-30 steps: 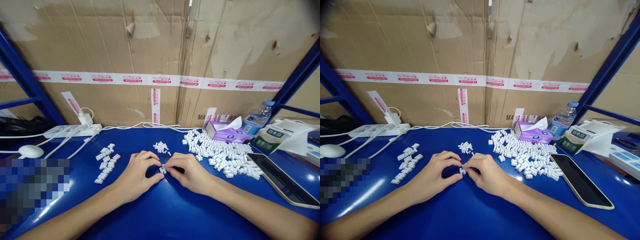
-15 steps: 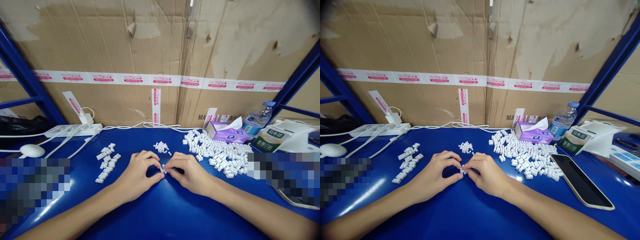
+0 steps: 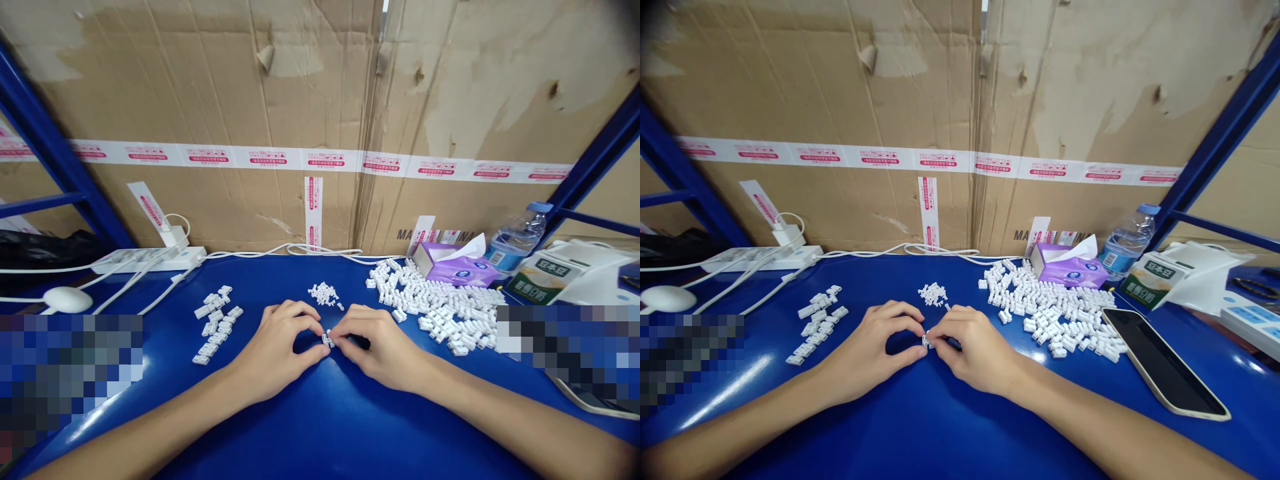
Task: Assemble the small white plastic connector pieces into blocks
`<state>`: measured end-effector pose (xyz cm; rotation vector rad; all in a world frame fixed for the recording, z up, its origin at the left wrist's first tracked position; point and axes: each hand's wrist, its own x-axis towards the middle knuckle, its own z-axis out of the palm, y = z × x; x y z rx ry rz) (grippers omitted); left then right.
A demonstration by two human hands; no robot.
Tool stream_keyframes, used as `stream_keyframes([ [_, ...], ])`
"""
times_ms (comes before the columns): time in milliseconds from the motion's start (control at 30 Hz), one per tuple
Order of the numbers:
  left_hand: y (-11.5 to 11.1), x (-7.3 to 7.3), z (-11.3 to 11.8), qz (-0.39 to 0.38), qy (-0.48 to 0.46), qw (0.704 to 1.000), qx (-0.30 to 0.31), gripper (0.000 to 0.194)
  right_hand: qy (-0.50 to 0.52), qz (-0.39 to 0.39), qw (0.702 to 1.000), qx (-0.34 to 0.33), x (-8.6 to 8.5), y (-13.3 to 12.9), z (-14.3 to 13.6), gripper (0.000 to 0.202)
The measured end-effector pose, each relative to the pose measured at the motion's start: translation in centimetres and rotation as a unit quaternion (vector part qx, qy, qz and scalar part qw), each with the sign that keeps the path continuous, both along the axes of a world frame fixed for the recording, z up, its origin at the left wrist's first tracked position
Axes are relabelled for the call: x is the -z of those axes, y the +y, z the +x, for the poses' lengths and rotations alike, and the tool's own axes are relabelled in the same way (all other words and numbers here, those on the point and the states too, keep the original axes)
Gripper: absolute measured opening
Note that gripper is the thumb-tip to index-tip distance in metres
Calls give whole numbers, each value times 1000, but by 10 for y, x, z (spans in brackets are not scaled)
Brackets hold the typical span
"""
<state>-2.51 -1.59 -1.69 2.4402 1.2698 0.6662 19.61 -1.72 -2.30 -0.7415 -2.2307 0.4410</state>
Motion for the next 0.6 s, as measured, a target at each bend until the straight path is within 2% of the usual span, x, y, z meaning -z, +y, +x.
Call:
stream_keyframes([
  [300, -1, 0, 0, 5, 2, 1000, 7, 10, -32, 0, 999, 6, 0, 0, 2, 14],
  [600, 0, 2, -1, 17, -1, 1000, 12, 10, -6, -14, 1000, -14, -5, 1, 1, 16],
])
